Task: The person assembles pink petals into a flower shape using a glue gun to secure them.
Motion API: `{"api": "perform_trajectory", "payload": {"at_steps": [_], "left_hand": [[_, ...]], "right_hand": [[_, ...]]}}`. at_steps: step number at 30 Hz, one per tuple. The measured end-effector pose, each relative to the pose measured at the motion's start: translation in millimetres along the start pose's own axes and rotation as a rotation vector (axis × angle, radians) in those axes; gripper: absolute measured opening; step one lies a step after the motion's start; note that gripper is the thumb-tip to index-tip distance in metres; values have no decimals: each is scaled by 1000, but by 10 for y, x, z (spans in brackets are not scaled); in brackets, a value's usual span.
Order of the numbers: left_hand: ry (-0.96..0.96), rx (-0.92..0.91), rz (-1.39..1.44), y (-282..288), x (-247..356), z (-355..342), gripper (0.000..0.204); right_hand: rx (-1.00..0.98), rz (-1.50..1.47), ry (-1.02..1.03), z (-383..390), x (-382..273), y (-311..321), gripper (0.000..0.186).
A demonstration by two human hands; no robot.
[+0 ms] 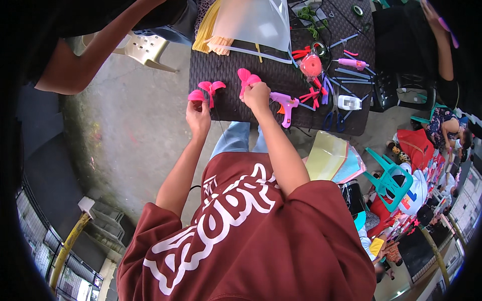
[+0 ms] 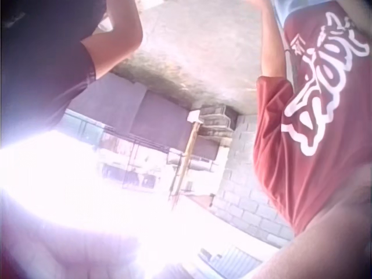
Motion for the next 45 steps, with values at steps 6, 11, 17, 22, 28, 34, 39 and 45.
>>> {"api": "perform_trajectory", "payload": {"at_steps": [6, 11, 17, 22, 28, 34, 39, 45], "left_hand": [[-48, 30, -38, 18, -40, -68, 19], [-55, 24, 46, 35, -24, -56, 17], [-17, 3, 25, 51, -85, -66, 18], [-19, -58, 41, 24, -216, -171, 16], [125, -137, 235, 3, -318, -263, 15], [146, -258, 422, 123, -132, -203, 10], [62, -309, 386, 269, 293, -64, 10], [79, -373, 625, 344, 938, 139, 8]], "right_hand": [[61, -199, -85, 205, -325, 13, 19], [122, 192, 8, 141, -95, -59, 17], [-111, 7, 16, 407, -15, -369, 19], [28, 23, 199, 450, -236, -753, 23], [61, -66, 174, 450, -318, -935, 18], [-210, -695, 19, 544, -328, -861, 15], [-281, -785, 97, 827, -614, -402, 15], [-184, -673, 206, 1156, -993, 92, 15]]}}
Point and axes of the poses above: each hand's wrist, its own z-axis away from the middle knuckle, its own y-axis out of the back of the hand, x = y × z, the point moved 2 cm from there along -z, towards the middle knuckle, and after that the axes turned 1 degree about -z, right-handed, at the moved point
